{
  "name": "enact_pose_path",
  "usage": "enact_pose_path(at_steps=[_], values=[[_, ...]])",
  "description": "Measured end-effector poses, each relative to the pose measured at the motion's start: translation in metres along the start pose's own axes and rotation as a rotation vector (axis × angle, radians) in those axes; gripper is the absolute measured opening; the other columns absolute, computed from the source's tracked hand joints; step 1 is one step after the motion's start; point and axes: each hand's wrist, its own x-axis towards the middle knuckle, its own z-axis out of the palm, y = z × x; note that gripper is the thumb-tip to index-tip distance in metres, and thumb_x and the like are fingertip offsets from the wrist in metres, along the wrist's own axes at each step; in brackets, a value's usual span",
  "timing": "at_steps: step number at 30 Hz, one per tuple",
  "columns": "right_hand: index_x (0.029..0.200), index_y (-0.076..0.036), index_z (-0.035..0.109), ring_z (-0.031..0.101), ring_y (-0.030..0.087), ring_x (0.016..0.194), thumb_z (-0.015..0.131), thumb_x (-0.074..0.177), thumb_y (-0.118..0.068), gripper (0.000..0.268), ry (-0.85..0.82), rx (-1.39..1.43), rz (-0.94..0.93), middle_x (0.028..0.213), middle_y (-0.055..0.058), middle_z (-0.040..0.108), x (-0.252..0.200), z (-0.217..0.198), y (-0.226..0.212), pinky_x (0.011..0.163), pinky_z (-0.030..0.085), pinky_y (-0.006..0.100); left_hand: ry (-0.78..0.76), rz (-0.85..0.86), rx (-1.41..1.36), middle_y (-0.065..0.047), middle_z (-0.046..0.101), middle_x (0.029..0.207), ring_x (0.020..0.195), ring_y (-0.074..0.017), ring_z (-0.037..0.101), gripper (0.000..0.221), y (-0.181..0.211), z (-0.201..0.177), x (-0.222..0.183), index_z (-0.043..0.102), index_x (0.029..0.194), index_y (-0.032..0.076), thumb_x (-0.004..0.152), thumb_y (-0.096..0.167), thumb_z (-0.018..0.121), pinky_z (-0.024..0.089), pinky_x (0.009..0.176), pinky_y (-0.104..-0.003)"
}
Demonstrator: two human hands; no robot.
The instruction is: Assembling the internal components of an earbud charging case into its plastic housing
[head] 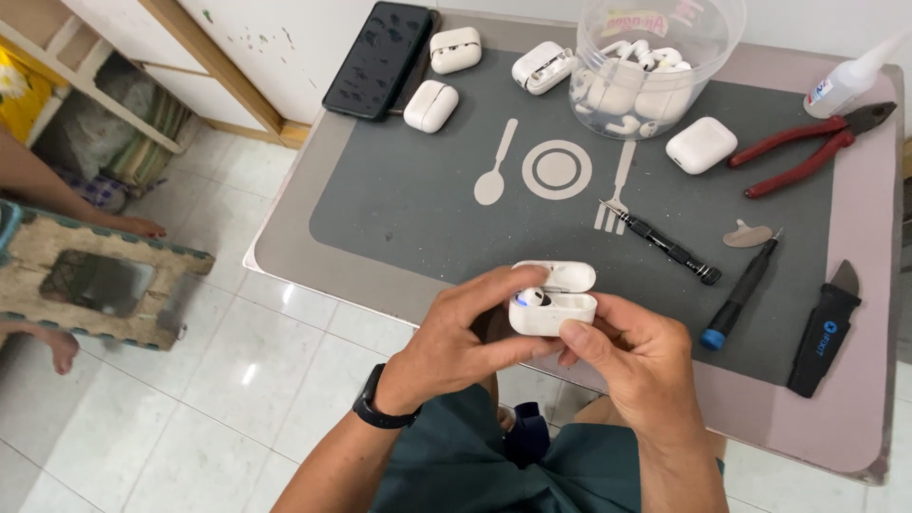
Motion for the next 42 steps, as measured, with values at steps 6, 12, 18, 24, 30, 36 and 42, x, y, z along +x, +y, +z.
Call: enact_pose_path(at_steps=[6, 12, 18, 24, 30, 36, 42], values=[[0.111, 0.005, 0.077, 0.072, 0.018, 0.068, 0.071, 0.088, -0.017, 0.033, -0.025, -0.026, -0.009, 0.081, 0.013, 0.080, 0.001, 0.005, -0.004, 0.063, 0.066, 0.029, 0.071, -0.073, -0.084, -0.007, 0.070, 0.123, 0.077, -0.0122, 0.054, 0.050, 0.003, -0.002, -0.002, 0.060, 0.135, 0.011, 0.090, 0.019, 0.081, 0.047, 0.065, -0.025], [0.113, 0.007, 0.076, 0.071, 0.020, 0.066, 0.069, 0.089, -0.019, 0.036, -0.011, -0.036, 0.013, 0.087, 0.015, 0.080, 0.000, 0.005, -0.003, 0.061, 0.065, 0.030, 0.032, -0.148, -0.069, -0.003, 0.069, 0.127, 0.076, -0.0112, 0.052, 0.051, 0.011, -0.005, -0.002, 0.058, 0.137, 0.012, 0.091, 0.023, 0.078, 0.049, 0.069, -0.025], [0.119, 0.008, 0.073, 0.070, 0.021, 0.066, 0.071, 0.087, -0.017, 0.040, -0.001, -0.018, -0.007, 0.090, 0.016, 0.078, -0.001, 0.006, 0.002, 0.066, 0.066, 0.032, 0.047, -0.011, -0.106, -0.008, 0.065, 0.142, 0.096, -0.0125, 0.064, 0.062, 0.001, -0.007, -0.007, 0.050, 0.149, 0.014, 0.094, 0.015, 0.080, 0.057, 0.082, -0.027], [0.124, 0.009, 0.069, 0.080, 0.027, 0.079, 0.074, 0.083, -0.008, 0.045, -0.013, -0.004, -0.010, 0.096, 0.023, 0.081, -0.002, 0.008, 0.005, 0.067, 0.068, 0.032, 0.094, 0.034, -0.134, -0.004, 0.072, 0.110, 0.084, -0.0141, 0.064, 0.028, -0.002, -0.007, -0.009, 0.062, 0.126, 0.014, 0.100, 0.014, 0.072, 0.054, 0.074, -0.026], [0.126, 0.009, 0.067, 0.080, 0.026, 0.081, 0.073, 0.084, -0.009, 0.045, -0.042, -0.001, -0.095, 0.096, 0.021, 0.080, -0.001, 0.007, 0.007, 0.064, 0.070, 0.031, 0.077, 0.091, -0.038, -0.004, 0.072, 0.105, 0.070, -0.0146, 0.062, 0.033, -0.006, -0.006, -0.011, 0.059, 0.130, 0.013, 0.100, 0.011, 0.073, 0.053, 0.064, -0.027], [0.129, 0.009, 0.065, 0.080, 0.027, 0.080, 0.071, 0.087, -0.010, 0.046, -0.073, -0.007, -0.137, 0.099, 0.022, 0.079, -0.002, 0.007, 0.007, 0.061, 0.068, 0.029, 0.079, 0.115, 0.061, -0.002, 0.073, 0.100, 0.070, -0.0143, 0.065, 0.036, -0.003, -0.007, -0.010, 0.060, 0.131, 0.015, 0.098, 0.016, 0.076, 0.051, 0.062, -0.026], [0.123, 0.009, 0.068, 0.076, 0.025, 0.076, 0.069, 0.090, -0.011, 0.039, -0.043, 0.015, -0.115, 0.093, 0.020, 0.079, -0.002, 0.006, 0.010, 0.063, 0.067, 0.031, 0.068, 0.140, 0.158, -0.002, 0.070, 0.095, 0.068, -0.0158, 0.062, 0.039, 0.003, -0.011, -0.007, 0.057, 0.132, 0.015, 0.099, 0.020, 0.076, 0.048, 0.061, -0.029]])
